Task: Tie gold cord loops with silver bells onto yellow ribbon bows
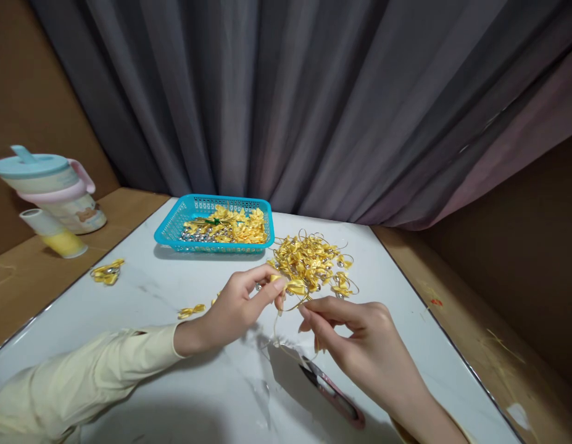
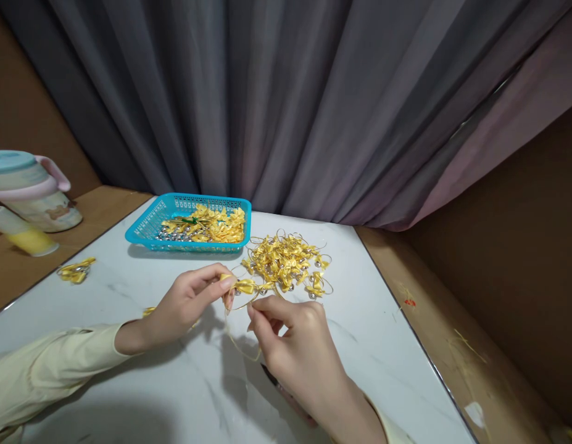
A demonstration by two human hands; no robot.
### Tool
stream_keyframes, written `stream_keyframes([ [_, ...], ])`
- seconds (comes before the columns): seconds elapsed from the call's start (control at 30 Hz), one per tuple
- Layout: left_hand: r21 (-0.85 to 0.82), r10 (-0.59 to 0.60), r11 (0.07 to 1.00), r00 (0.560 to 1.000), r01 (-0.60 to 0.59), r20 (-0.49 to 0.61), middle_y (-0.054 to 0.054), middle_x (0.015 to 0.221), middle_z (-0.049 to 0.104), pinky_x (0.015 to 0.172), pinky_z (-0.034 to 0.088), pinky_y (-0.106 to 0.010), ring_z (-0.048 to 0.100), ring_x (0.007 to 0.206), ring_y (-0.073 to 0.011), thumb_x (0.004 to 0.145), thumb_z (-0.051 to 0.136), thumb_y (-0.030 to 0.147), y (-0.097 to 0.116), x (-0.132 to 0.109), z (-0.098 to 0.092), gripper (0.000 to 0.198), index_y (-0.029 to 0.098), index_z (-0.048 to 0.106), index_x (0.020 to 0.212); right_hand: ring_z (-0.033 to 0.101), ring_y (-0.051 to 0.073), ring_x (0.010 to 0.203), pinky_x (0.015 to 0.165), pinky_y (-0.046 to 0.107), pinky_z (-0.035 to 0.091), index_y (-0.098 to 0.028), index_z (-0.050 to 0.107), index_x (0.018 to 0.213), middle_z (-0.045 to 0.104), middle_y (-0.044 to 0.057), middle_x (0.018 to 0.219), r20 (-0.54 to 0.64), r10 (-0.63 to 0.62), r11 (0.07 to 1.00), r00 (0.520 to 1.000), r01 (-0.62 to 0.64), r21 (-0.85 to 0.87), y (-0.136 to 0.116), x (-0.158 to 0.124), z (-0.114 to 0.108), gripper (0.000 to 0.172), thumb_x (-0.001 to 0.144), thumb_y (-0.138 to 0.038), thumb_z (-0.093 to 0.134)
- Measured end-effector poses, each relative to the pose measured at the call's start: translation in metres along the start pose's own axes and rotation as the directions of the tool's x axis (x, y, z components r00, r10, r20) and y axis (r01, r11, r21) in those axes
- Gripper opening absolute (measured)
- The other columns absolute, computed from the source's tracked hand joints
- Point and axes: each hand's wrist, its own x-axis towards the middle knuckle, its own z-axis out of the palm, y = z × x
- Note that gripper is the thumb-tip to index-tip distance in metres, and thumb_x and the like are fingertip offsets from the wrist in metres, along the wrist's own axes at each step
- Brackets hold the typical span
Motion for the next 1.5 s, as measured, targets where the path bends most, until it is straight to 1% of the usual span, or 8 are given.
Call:
stream_keyframes([
  [0.3,-0.032,-0.005,0.999,1.0,0.006,0.013,0.001,0.064,0.055,0.068,0.04,-0.024,0.052,0.065,-0.0116,0.089,0.045,0.03,0.0013,-0.001,-0.0003,0.027,0.016,0.053,0.067,0.057,0.01,0.044,0.044,0.018,0.043,-0.016,0.069,0.072,0.067,0.001,0.059,-0.016,-0.033,0.999,0.999,0.033,0.017,0.0037,0.0001,0.0009,0.023,0.082,-0.016,0.049],
  [0.57,-0.134,-0.074,0.988,0.997,0.077,0.026,0.001,0.064,0.054,0.067,0.042,-0.024,0.053,0.065,-0.012,0.087,0.047,0.03,0.0052,0.0012,-0.0002,0.026,0.016,0.053,0.066,0.061,0.011,0.049,0.045,0.017,0.046,-0.017,0.069,0.074,0.069,0.001,0.062,-0.038,-0.072,0.997,0.997,0.073,0.015,0.0053,0.0005,-0.0003,0.02,0.081,-0.017,0.051],
  [0.8,-0.175,-0.098,0.979,0.995,0.102,0.029,0.001,0.064,0.054,0.068,0.043,-0.024,0.052,0.065,-0.0124,0.086,0.048,0.03,0.006,0.0017,-0.0001,0.026,0.016,0.054,0.065,0.062,0.011,0.049,0.046,0.017,0.046,-0.017,0.069,0.074,0.069,0.001,0.06,-0.065,-0.099,0.995,0.993,0.099,-0.006,0.0054,0.0003,-0.0016,0.019,0.081,-0.015,0.051],
  [1.0,-0.192,-0.106,0.975,0.994,0.11,0.03,0.001,0.064,0.053,0.067,0.043,-0.025,0.051,0.064,-0.0125,0.086,0.048,0.03,0.0058,0.002,0.0007,0.027,0.016,0.054,0.064,0.063,0.011,0.05,0.044,0.015,0.045,-0.017,0.069,0.073,0.069,0.0,0.061,-0.068,-0.084,0.996,0.994,0.086,0.022,0.0048,0.0008,0.0002,0.02,0.081,-0.014,0.051],
  [1.27,-0.201,-0.104,0.974,0.994,0.107,0.029,0.001,0.064,0.053,0.067,0.043,-0.024,0.051,0.064,-0.0118,0.086,0.048,0.029,0.0065,0.0014,0.0005,0.026,0.016,0.054,0.064,0.062,0.011,0.048,0.046,0.017,0.046,-0.017,0.069,0.074,0.069,0.0,0.061,-0.07,-0.089,0.996,0.994,0.089,0.006,0.0045,-0.0002,-0.0005,0.019,0.082,-0.016,0.051],
  [1.37,-0.207,-0.105,0.972,0.994,0.109,0.031,0.001,0.063,0.053,0.067,0.043,-0.024,0.051,0.064,-0.012,0.086,0.048,0.029,0.007,0.0016,0.0004,0.026,0.016,0.054,0.064,0.062,0.011,0.049,0.048,0.017,0.046,-0.017,0.068,0.074,0.069,0.0,0.062,-0.086,-0.117,0.993,0.989,0.118,0.002,0.0039,0.0004,-0.0004,0.02,0.083,-0.016,0.051],
  [1.5,-0.226,-0.111,0.967,0.993,0.119,0.047,0.001,0.064,0.053,0.067,0.042,-0.025,0.052,0.064,-0.012,0.087,0.048,0.029,0.0065,0.0018,0.0003,0.027,0.016,0.054,0.064,0.063,0.011,0.05,0.05,0.018,0.048,-0.017,0.068,0.076,0.069,0.001,0.062,-0.099,-0.186,0.982,0.978,0.184,-0.029,0.0052,0.0017,-0.0001,0.019,0.083,-0.014,0.05],
])
